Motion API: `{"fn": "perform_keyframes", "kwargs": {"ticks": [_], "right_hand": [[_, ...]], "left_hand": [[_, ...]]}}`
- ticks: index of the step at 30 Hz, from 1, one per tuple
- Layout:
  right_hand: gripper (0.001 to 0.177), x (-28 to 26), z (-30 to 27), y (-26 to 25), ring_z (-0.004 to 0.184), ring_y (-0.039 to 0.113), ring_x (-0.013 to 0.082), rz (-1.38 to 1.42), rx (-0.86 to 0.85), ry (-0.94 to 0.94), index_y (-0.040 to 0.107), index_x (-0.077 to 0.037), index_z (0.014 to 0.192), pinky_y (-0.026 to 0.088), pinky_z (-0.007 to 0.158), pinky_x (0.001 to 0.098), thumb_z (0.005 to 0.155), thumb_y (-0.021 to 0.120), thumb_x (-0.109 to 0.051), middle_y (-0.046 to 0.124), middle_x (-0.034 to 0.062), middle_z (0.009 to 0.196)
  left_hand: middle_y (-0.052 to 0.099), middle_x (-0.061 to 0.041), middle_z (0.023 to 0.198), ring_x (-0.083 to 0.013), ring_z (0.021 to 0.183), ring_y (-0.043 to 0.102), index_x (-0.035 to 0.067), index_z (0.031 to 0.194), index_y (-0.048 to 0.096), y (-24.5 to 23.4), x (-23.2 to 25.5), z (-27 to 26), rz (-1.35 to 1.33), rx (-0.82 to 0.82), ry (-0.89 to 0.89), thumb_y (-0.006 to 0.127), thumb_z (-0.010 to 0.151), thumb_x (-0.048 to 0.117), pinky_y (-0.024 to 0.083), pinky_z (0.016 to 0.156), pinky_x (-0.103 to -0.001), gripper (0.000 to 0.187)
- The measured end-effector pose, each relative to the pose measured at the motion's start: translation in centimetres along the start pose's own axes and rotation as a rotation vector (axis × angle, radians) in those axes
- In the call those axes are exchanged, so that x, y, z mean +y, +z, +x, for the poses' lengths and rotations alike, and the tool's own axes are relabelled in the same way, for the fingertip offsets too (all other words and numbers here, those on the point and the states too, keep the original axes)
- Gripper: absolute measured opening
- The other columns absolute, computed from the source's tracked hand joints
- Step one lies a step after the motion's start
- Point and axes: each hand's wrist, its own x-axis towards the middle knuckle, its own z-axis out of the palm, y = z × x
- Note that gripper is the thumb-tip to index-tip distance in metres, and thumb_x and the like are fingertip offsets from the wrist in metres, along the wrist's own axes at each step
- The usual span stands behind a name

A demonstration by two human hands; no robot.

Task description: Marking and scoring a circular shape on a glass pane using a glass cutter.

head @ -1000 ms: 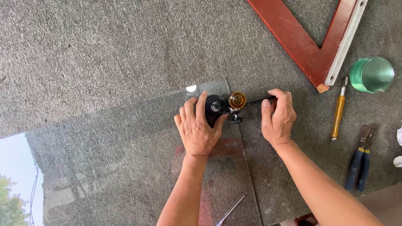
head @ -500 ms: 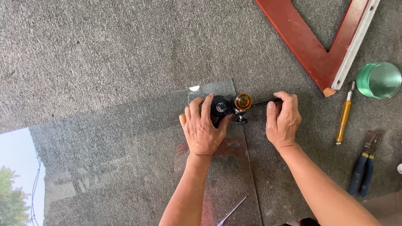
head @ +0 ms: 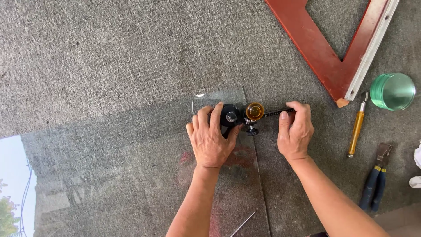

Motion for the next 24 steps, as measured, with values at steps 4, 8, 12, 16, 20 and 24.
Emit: {"fn": "perform_keyframes", "kwargs": {"ticks": [4,8,12,16,20,24], "right_hand": [[0.024,0.13,-0.13,-0.05,0.084,0.058,0.0377,-0.009,-0.022,0.002,0.055,-0.007,0.126,0.05,0.08,0.0443,0.11,0.048,-0.024,0.052,0.0122,0.104],[0.025,0.46,-0.29,-0.04,0.086,0.059,0.0379,-0.016,-0.024,-0.008,0.056,-0.007,0.126,0.05,0.081,0.0445,0.11,0.049,-0.025,0.053,0.0125,0.104],[0.024,0.2,-0.1,0.03,0.084,0.058,0.0375,-0.008,-0.02,-0.015,0.056,-0.007,0.125,0.05,0.079,0.0444,0.111,0.048,-0.025,0.052,0.0121,0.102],[0.025,0.42,-0.47,-0.12,0.084,0.058,0.0348,0.005,-0.03,-0.021,0.056,-0.007,0.126,0.05,0.079,0.0428,0.11,0.047,-0.024,0.052,0.0105,0.103],[0.022,0.02,-0.21,-0.14,0.079,0.055,0.036,0.032,-0.028,0.004,0.056,-0.006,0.124,0.049,0.075,0.0431,0.11,0.047,-0.02,0.05,0.012,0.099],[0.02,-0.27,-0.25,-0.54,0.068,0.05,0.0322,0.075,-0.048,0.051,0.057,-0.002,0.121,0.045,0.067,0.0399,0.11,0.047,-0.016,0.047,0.0119,0.091]], "left_hand": [[0.053,-0.005,0.116,-0.027,0.092,0.056,0.019,0.135,0.059,-0.13,0.01,0.02,0.011,-0.006,-0.002,0.086,0.069,0.058,0.039,0.077,-0.039,0.08],[0.052,-0.004,0.115,-0.0269,0.092,0.055,0.02,0.135,0.059,-0.11,0.11,-0.05,0.009,-0.008,-0.006,0.088,0.067,0.051,0.037,0.077,-0.039,0.08],[0.052,-0.004,0.115,-0.0278,0.092,0.055,0.021,0.134,0.06,0.01,-0.16,-0.12,0.02,-0.006,0.003,0.091,0.062,0.043,0.038,0.077,-0.04,0.081],[0.052,-0.003,0.115,-0.0274,0.092,0.054,0.022,0.135,0.061,-0.12,-0.05,-0.32,0.021,-0.004,0.006,0.091,0.064,0.043,0.038,0.077,-0.04,0.08],[0.053,-0.005,0.115,-0.0278,0.091,0.055,0.018,0.136,0.06,-0.66,0.3,0.36,0.009,-0.004,0.0,0.089,0.066,0.047,0.037,0.076,-0.039,0.081],[0.055,-0.006,0.115,-0.0284,0.09,0.057,0.017,0.137,0.061,-0.78,0.66,0.41,0.064,-0.008,-0.003,0.091,0.059,0.047,0.038,0.075,-0.039,0.089]]}}
